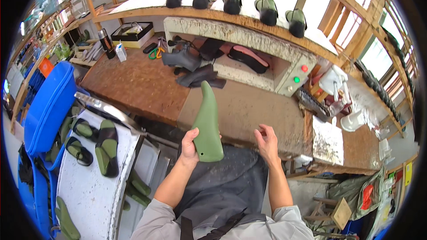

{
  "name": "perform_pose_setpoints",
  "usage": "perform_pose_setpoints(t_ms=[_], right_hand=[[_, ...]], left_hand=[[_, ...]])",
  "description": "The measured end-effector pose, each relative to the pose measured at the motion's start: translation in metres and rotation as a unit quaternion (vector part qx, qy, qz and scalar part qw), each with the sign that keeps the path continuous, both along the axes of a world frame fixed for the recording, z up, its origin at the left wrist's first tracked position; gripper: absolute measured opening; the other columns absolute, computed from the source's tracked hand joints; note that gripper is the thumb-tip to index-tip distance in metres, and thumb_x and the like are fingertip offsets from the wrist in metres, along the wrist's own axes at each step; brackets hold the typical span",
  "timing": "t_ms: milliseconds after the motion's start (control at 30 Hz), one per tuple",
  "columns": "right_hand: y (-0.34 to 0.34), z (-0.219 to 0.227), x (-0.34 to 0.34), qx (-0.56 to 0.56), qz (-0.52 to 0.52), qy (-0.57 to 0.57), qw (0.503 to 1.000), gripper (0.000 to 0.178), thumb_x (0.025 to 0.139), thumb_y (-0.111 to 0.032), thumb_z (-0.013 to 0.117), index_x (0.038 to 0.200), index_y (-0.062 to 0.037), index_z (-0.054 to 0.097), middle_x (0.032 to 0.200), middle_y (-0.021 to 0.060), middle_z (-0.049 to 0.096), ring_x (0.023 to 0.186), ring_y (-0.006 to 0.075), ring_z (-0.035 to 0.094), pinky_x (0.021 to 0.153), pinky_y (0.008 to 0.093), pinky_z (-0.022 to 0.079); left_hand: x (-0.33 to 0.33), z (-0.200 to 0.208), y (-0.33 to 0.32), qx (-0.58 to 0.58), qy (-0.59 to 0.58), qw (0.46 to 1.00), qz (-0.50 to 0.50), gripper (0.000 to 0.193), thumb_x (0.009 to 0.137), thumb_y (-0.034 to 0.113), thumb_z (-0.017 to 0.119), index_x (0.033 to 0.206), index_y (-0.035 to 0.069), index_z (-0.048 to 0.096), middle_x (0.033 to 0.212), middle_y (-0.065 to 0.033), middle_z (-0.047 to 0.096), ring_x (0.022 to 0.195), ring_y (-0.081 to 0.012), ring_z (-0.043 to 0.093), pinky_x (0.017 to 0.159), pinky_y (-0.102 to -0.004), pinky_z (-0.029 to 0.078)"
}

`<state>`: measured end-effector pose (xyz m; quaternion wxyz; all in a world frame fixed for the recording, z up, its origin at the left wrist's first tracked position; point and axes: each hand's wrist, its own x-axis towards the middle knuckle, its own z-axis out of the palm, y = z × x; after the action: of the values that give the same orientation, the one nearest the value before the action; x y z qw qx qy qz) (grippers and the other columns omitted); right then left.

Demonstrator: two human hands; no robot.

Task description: Fitting a shoe upper and lining onto a shoe last manually.

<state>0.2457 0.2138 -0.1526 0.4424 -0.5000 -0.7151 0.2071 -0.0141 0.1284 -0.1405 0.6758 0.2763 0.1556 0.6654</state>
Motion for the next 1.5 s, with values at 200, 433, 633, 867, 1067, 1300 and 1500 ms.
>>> perform_pose_setpoints(t_ms=[200, 433, 633, 867, 1067, 1300, 1500], right_hand=[[0.195, 0.026, -0.043, 0.032, 0.017, -0.057, 0.998, 0.029, 0.084, -0.020, 0.066, 0.105, -0.0002, 0.060, 0.092, 0.0163, 0.061, 0.085, 0.0266, 0.061, 0.075, 0.0348, 0.049], [0.364, 0.010, -0.052, 0.019, 0.002, -0.084, 0.996, 0.032, 0.082, -0.024, 0.067, 0.103, -0.0002, 0.061, 0.100, 0.0145, 0.064, 0.098, 0.0257, 0.060, 0.085, 0.0340, 0.047], [0.426, -0.011, -0.033, -0.072, 0.079, -0.184, 0.977, 0.056, 0.079, -0.019, 0.068, 0.131, -0.0121, 0.052, 0.126, 0.0053, 0.060, 0.119, 0.0234, 0.052, 0.103, 0.0306, 0.037], [0.433, -0.013, -0.039, -0.096, 0.077, -0.098, 0.988, 0.051, 0.081, -0.019, 0.069, 0.128, -0.0079, 0.053, 0.126, 0.0075, 0.060, 0.118, 0.0220, 0.053, 0.101, 0.0302, 0.039], [0.370, 0.030, -0.051, -0.008, 0.054, -0.151, 0.987, 0.037, 0.081, -0.023, 0.070, 0.114, -0.0072, 0.062, 0.122, 0.0117, 0.061, 0.117, 0.0242, 0.052, 0.099, 0.0339, 0.040], [0.088, 0.048, -0.073, -0.367, 0.192, 0.160, 0.896, 0.023, 0.089, -0.019, 0.066, 0.099, 0.0008, 0.066, 0.093, 0.0013, 0.062, 0.091, 0.0088, 0.055, 0.079, 0.0276, 0.047], [-0.003, 0.036, -0.062, -0.122, 0.030, 0.087, 0.988, 0.042, 0.084, -0.026, 0.070, 0.113, 0.0021, 0.058, 0.101, 0.0163, 0.064, 0.098, 0.0281, 0.061, 0.083, 0.0364, 0.050]], left_hand=[[-0.003, -0.015, 0.084, -0.059, -0.182, 0.980, -0.050, 0.066, 0.089, 0.052, 0.045, 0.126, -0.002, 0.048, 0.118, -0.0193, 0.057, 0.098, -0.0318, 0.061, 0.087, -0.0448, 0.050], [0.001, -0.058, 0.137, -0.100, -0.176, 0.979, -0.035, 0.072, 0.078, 0.052, 0.051, 0.125, -0.002, 0.047, 0.106, -0.0164, 0.055, 0.097, -0.0306, 0.055, 0.086, -0.0448, 0.046], [-0.002, -0.060, 0.133, -0.130, -0.217, 0.966, -0.045, 0.072, 0.079, 0.056, 0.052, 0.125, 0.001, 0.047, 0.109, -0.0135, 0.053, 0.099, -0.0300, 0.053, 0.090, -0.0480, 0.044], [-0.005, -0.064, 0.136, -0.039, -0.229, 0.970, -0.079, 0.072, 0.078, 0.053, 0.056, 0.129, 0.004, 0.044, 0.125, -0.0146, 0.048, 0.122, -0.0371, 0.045, 0.103, -0.0540, 0.037], [0.001, -0.053, 0.131, -0.021, -0.212, 0.975, -0.059, 0.078, 0.078, 0.054, 0.056, 0.136, 0.005, 0.038, 0.142, -0.0182, 0.036, 0.133, -0.0370, 0.034, 0.109, -0.0554, 0.027], [0.014, -0.062, 0.123, -0.013, -0.175, 0.982, -0.069, 0.074, 0.081, 0.048, 0.054, 0.136, 0.001, 0.036, 0.139, -0.0204, 0.041, 0.125, -0.0347, 0.045, 0.106, -0.0485, 0.035], [0.029, -0.017, 0.051, -0.137, 0.124, 0.981, -0.063, 0.059, 0.081, 0.029, 0.064, 0.126, -0.001, 0.040, 0.109, -0.0095, 0.055, 0.093, -0.0182, 0.059, 0.079, -0.0323, 0.052]])
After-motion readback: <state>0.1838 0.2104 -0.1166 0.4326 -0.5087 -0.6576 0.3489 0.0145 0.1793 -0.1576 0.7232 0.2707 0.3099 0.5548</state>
